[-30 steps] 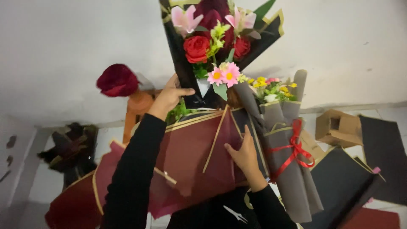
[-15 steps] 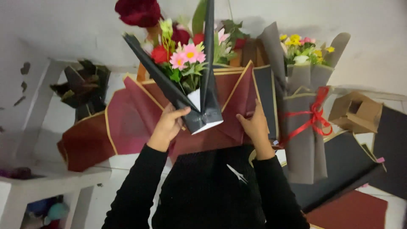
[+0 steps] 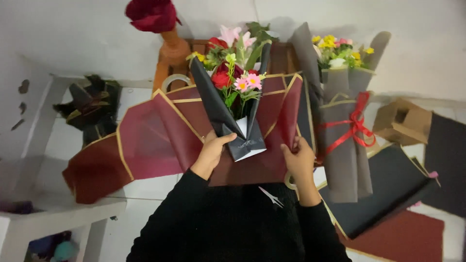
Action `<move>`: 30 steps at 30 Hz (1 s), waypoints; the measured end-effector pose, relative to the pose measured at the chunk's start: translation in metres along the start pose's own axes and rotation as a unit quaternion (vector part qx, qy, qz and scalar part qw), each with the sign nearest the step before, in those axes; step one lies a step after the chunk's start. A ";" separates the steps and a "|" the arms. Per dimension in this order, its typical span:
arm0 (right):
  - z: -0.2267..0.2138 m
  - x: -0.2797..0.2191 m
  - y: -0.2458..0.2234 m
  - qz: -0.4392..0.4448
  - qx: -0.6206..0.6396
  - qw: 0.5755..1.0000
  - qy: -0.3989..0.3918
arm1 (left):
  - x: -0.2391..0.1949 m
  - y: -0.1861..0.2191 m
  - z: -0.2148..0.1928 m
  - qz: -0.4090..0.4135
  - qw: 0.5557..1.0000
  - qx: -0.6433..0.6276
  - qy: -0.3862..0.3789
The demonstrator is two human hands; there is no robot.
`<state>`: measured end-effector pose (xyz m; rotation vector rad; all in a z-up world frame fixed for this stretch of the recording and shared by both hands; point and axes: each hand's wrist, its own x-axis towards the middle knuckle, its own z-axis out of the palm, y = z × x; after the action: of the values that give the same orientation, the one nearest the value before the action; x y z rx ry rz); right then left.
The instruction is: Arranging and wrapping a flower bouquet with multiple layers of decorative paper and tape.
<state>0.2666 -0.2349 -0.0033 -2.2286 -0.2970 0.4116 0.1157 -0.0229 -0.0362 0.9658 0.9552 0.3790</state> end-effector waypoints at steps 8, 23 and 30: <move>0.007 -0.022 -0.003 0.030 0.024 0.998 -0.051 | -0.018 0.010 0.012 0.024 0.998 0.047 0.041; 0.018 -0.069 -0.029 -0.136 0.032 0.990 -0.014 | -0.041 -0.010 0.020 0.264 0.932 0.203 0.143; 0.032 -0.090 -0.063 -0.222 -0.026 0.974 -0.049 | -0.043 -0.016 0.022 0.327 0.889 0.277 0.160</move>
<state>0.1671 -0.2043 0.0433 -2.1142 -0.8467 0.2721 0.1081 -0.0712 -0.0222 1.8033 1.0369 0.8828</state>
